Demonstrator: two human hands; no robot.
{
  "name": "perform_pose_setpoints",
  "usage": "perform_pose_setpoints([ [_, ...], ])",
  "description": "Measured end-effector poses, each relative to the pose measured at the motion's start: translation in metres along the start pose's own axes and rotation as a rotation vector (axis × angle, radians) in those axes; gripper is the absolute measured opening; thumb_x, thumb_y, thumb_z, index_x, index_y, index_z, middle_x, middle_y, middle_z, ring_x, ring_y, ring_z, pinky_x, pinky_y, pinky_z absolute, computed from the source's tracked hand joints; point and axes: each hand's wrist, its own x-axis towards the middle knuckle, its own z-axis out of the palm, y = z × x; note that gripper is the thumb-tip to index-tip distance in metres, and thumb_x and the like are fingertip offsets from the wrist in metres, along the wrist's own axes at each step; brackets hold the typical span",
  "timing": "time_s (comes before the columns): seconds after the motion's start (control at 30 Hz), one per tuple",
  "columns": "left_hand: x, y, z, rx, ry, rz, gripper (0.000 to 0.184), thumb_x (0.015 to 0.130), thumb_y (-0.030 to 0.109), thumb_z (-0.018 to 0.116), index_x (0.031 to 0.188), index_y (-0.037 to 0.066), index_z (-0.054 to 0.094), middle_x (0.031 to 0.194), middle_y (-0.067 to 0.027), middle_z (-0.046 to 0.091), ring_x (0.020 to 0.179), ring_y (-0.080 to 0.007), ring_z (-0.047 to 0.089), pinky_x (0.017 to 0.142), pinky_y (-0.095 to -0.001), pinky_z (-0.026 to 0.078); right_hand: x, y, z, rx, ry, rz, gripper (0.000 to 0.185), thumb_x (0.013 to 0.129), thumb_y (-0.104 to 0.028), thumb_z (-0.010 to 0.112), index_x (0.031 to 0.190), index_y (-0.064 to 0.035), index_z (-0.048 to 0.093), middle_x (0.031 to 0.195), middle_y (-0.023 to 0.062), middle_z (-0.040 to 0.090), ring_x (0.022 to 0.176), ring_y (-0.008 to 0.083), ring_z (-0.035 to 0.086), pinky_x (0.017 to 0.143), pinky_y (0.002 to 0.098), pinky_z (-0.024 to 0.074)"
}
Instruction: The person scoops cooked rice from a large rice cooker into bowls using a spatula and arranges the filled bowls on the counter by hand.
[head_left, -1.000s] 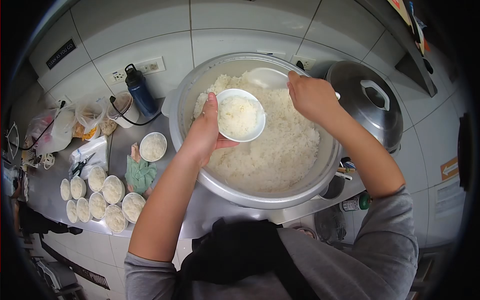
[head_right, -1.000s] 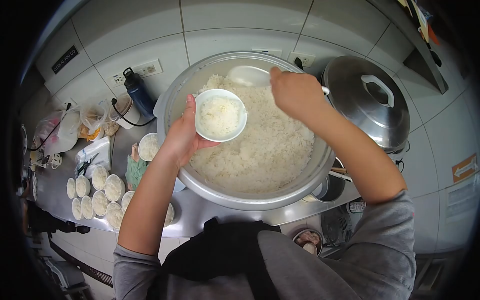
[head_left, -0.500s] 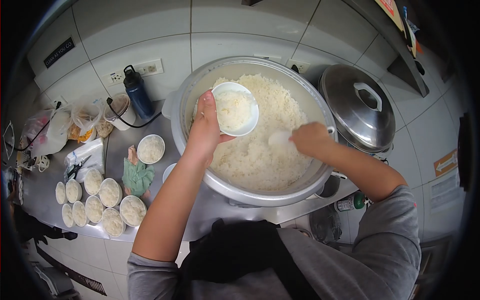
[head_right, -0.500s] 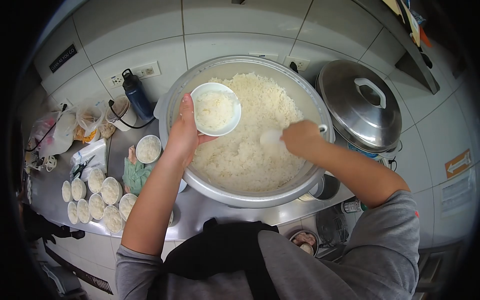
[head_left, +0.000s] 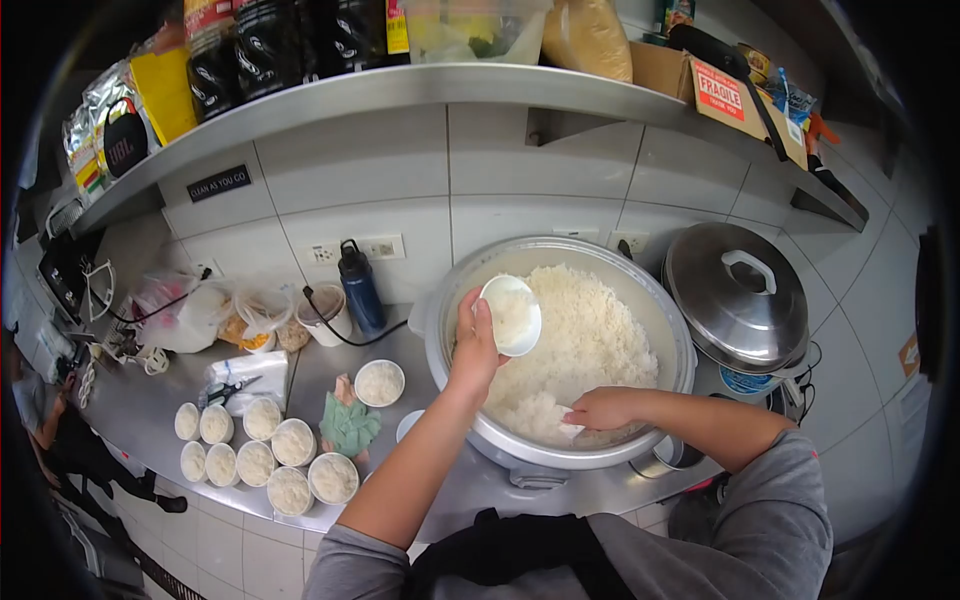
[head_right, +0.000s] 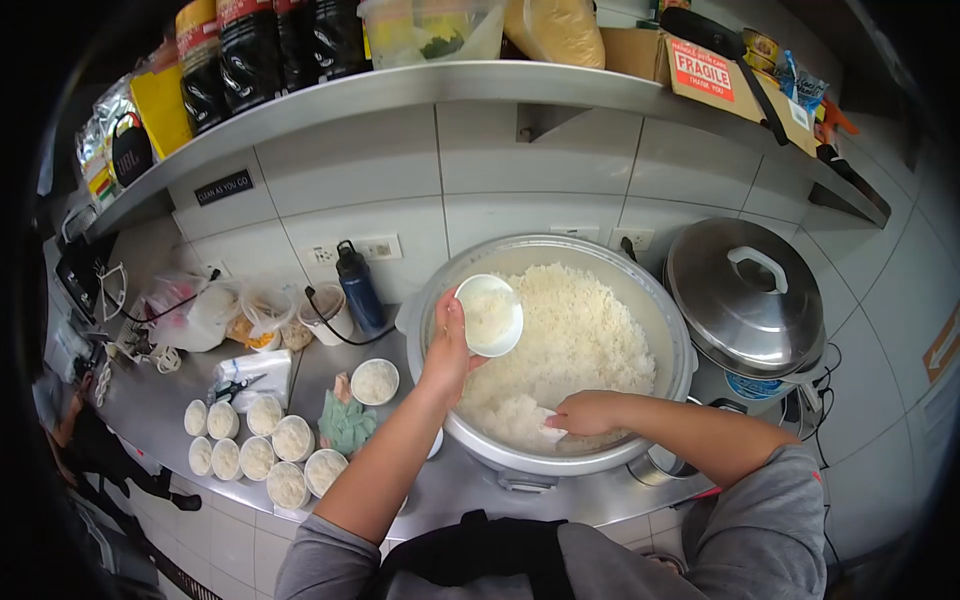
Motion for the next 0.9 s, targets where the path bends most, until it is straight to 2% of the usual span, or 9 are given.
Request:
perform_pose_setpoints([
  [0.1, 0.005, -0.005, -0.002, 0.036, 0.060, -0.025, 0.053, 0.100, 0.054, 0.028, 0.143, 0.022, 0.026, 0.139, -0.0130, 0.040, 0.119, -0.0276, 0.051, 0.087, -0.0448, 0.050, -0.019, 0.000, -0.026, 0.014, 0.220, -0.099, 0.048, 0.098, -0.044, 0.041, 0.100, -0.0023, 0.066, 0.095, 0.0162, 0.067, 0.092, 0.0344, 0.063, 0.085, 0.0436, 0.0461],
  [0.27, 0.007, -0.001, -0.001, -0.085, 0.026, -0.205, 0.058, 0.100, 0.056, 0.023, 0.144, 0.018, 0.021, 0.141, -0.0129, 0.039, 0.121, -0.0299, 0.051, 0.092, -0.0455, 0.050, -0.044, -0.040, -0.077, -0.186, 0.734, 0.114, 0.028, 0.097, -0.026, 0.043, 0.098, -0.0017, 0.056, 0.090, 0.0179, 0.065, 0.091, 0.0338, 0.063, 0.075, 0.0452, 0.0500],
  [0.33, 0.009, -0.002, -0.004, -0.153, -0.019, -0.233, 0.062, 0.100, 0.057, 0.020, 0.144, 0.013, 0.024, 0.141, -0.0142, 0.040, 0.122, -0.0313, 0.051, 0.093, -0.0447, 0.050, -0.015, -0.035, -0.070, -0.478, 1.186, -0.067, 0.015, 0.090, -0.013, 0.046, 0.098, -0.0018, 0.052, 0.090, 0.0184, 0.062, 0.087, 0.0342, 0.064, 0.069, 0.0444, 0.0518],
  [0.43, 0.009, 0.003, -0.007, -0.243, -0.036, -0.256, 0.067, 0.099, 0.057, 0.017, 0.143, 0.008, 0.029, 0.140, -0.0157, 0.043, 0.122, -0.0322, 0.052, 0.094, -0.0434, 0.051, -0.005, -0.039, -0.070, -0.398, 1.200, -0.081, 0.016, 0.083, -0.007, 0.048, 0.098, -0.0001, 0.051, 0.091, 0.0187, 0.061, 0.083, 0.0347, 0.064, 0.067, 0.0432, 0.0526],
  [0.53, 0.007, 0.002, -0.007, -0.277, -0.012, -0.228, 0.068, 0.099, 0.057, 0.016, 0.141, 0.006, 0.033, 0.138, -0.0159, 0.047, 0.122, -0.0311, 0.053, 0.094, -0.0428, 0.052, -0.007, -0.023, -0.095, -0.051, 1.056, 0.018, 0.018, 0.091, -0.015, 0.047, 0.099, 0.0010, 0.050, 0.092, 0.0221, 0.063, 0.085, 0.0372, 0.064, 0.074, 0.0483, 0.0503],
  [0.63, 0.005, 0.005, -0.004, -0.261, 0.013, -0.193, 0.068, 0.100, 0.056, 0.018, 0.140, 0.005, 0.035, 0.135, -0.0160, 0.049, 0.120, -0.0301, 0.054, 0.094, -0.0428, 0.052, 0.058, 0.058, -0.085, -0.009, 0.957, 0.037, 0.028, 0.095, -0.023, 0.046, 0.100, 0.0028, 0.054, 0.095, 0.0237, 0.065, 0.089, 0.0368, 0.064, 0.079, 0.0487, 0.0491],
  [0.73, 0.002, 0.010, -0.001, -0.245, 0.021, -0.185, 0.062, 0.101, 0.053, 0.022, 0.140, 0.007, 0.033, 0.136, -0.0159, 0.048, 0.119, -0.0302, 0.055, 0.092, -0.0435, 0.053, 0.096, 0.103, -0.070, -0.012, 0.788, 0.280, 0.034, 0.096, -0.029, 0.045, 0.104, 0.0009, 0.059, 0.100, 0.0217, 0.065, 0.095, 0.0346, 0.064, 0.082, 0.0464, 0.0492],
  [0.83, 0.002, 0.010, 0.000, -0.199, 0.045, -0.147, 0.054, 0.102, 0.049, 0.026, 0.140, 0.010, 0.029, 0.137, -0.0158, 0.045, 0.118, -0.0300, 0.055, 0.091, -0.0442, 0.053, 0.103, 0.091, -0.068, -0.061, 0.711, 0.332, 0.037, 0.097, -0.034, 0.044, 0.108, -0.0039, 0.061, 0.102, 0.0178, 0.066, 0.098, 0.0332, 0.064, 0.084, 0.0446, 0.0490],
  [0.9, 0.005, 0.004, -0.004, -0.195, 0.019, -0.082, 0.058, 0.102, 0.049, 0.029, 0.145, 0.014, 0.014, 0.140, -0.0169, 0.040, 0.118, -0.0324, 0.055, 0.089, -0.0457, 0.054, 0.100, 0.075, -0.060, -0.124, 0.653, 0.290, 0.037, 0.097, -0.036, 0.044, 0.109, -0.0055, 0.062, 0.103, 0.0165, 0.066, 0.097, 0.0331, 0.063, 0.083, 0.0444, 0.0490],
])
